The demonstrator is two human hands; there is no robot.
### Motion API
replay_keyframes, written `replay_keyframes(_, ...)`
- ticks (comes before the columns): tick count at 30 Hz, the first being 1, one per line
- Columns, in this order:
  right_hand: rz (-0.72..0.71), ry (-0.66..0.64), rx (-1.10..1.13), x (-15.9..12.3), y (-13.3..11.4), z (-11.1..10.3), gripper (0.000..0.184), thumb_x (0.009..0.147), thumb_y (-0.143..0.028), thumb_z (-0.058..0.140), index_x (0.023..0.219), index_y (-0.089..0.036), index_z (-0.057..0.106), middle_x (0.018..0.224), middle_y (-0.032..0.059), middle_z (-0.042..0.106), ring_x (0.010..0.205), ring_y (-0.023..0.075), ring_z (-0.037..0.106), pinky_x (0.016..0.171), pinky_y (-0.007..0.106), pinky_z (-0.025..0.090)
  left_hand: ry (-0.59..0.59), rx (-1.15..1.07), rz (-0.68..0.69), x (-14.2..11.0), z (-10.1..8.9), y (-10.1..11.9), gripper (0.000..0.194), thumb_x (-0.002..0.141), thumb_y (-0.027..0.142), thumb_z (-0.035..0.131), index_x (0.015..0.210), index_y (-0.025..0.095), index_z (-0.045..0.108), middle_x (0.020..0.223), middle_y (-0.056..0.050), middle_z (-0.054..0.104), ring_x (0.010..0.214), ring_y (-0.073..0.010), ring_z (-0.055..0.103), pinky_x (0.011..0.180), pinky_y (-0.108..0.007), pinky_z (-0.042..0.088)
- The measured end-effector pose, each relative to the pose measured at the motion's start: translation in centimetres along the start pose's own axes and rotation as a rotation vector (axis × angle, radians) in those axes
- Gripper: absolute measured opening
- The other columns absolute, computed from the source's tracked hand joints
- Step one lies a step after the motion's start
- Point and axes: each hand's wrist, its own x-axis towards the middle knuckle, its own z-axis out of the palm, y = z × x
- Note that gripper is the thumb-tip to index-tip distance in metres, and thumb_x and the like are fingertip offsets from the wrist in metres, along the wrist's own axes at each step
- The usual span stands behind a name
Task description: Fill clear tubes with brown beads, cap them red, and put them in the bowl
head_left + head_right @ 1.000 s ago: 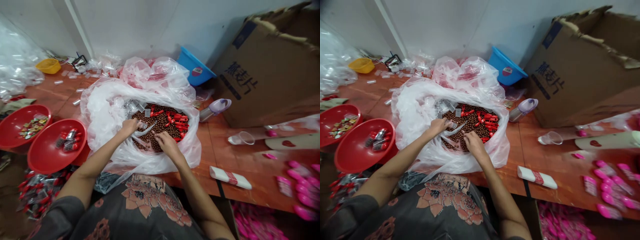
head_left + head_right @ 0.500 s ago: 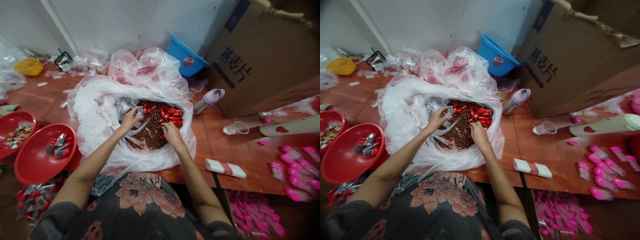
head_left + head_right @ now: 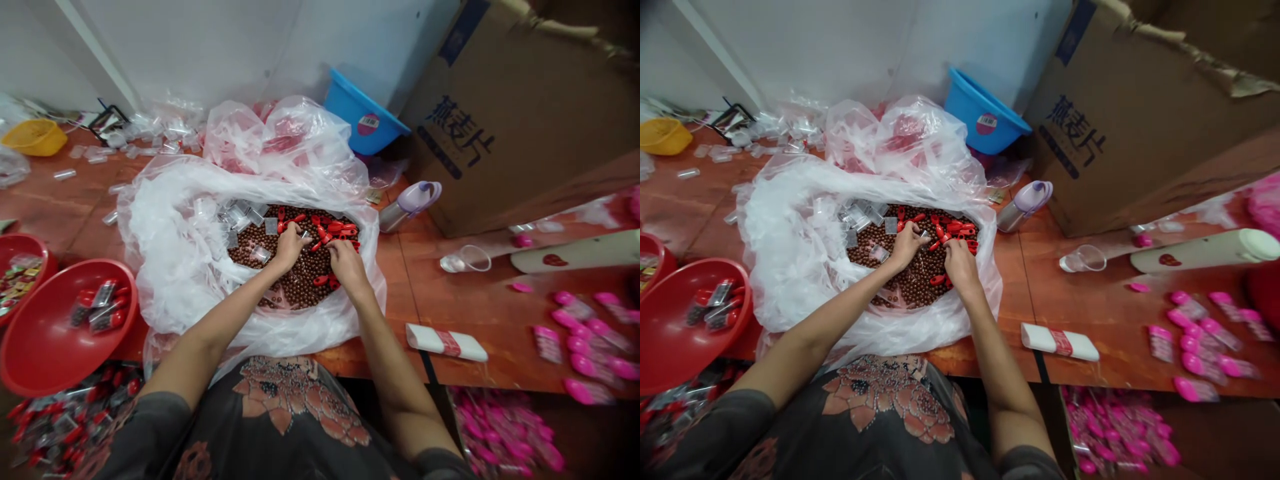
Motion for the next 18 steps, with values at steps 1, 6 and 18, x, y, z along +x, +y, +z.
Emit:
replay_keyframes(1, -0.004, 0.001, 0.008, -0.1, 0.2, 0.1, 0.03, 0.095, -0.019, 0.04, 0.109, -0.019, 0.067, 0.108, 0.012, 0.063, 0.098, 0.0245, 0.062, 0.09, 0.037, 0.049, 0.024, -0.01, -0.002, 0.2, 0.4, 0.0, 0.03, 0.076, 0.021, 0.075, 0.094, 0.02, 0.051, 0.075, 0.002, 0.061, 0.071, -0.0162, 0.06, 0.072, -0.027, 0.042)
replay_keyframes(6, -0.016, 0.006, 0.055, -0.4, 0.6, 0.3, 0.031, 0.096, -0.022, 0.04, 0.113, -0.02, 0.066, 0.112, 0.0115, 0.063, 0.1, 0.024, 0.062, 0.093, 0.038, 0.049, 0.114, -0.104, 0.019, 1.0, 2.2, -0.1, 0.027, 0.077, 0.023, 0.074, 0.087, 0.02, 0.049, 0.082, 0.001, 0.06, 0.078, -0.0156, 0.059, 0.077, -0.027, 0.043)
replay_keyframes(18, -0.069, 0.1, 0.148, -0.6, 0.7, 0.6, 0.037, 0.093, -0.018, 0.04, 0.12, -0.022, 0.064, 0.118, 0.0115, 0.063, 0.11, 0.0239, 0.062, 0.099, 0.041, 0.05, -0.124, -0.884, -0.169, 0.5, 0.6, 0.3, 0.043, 0.06, 0.013, 0.077, 0.101, 0.014, 0.063, 0.094, -0.004, 0.069, 0.081, -0.0145, 0.065, 0.085, -0.034, 0.053)
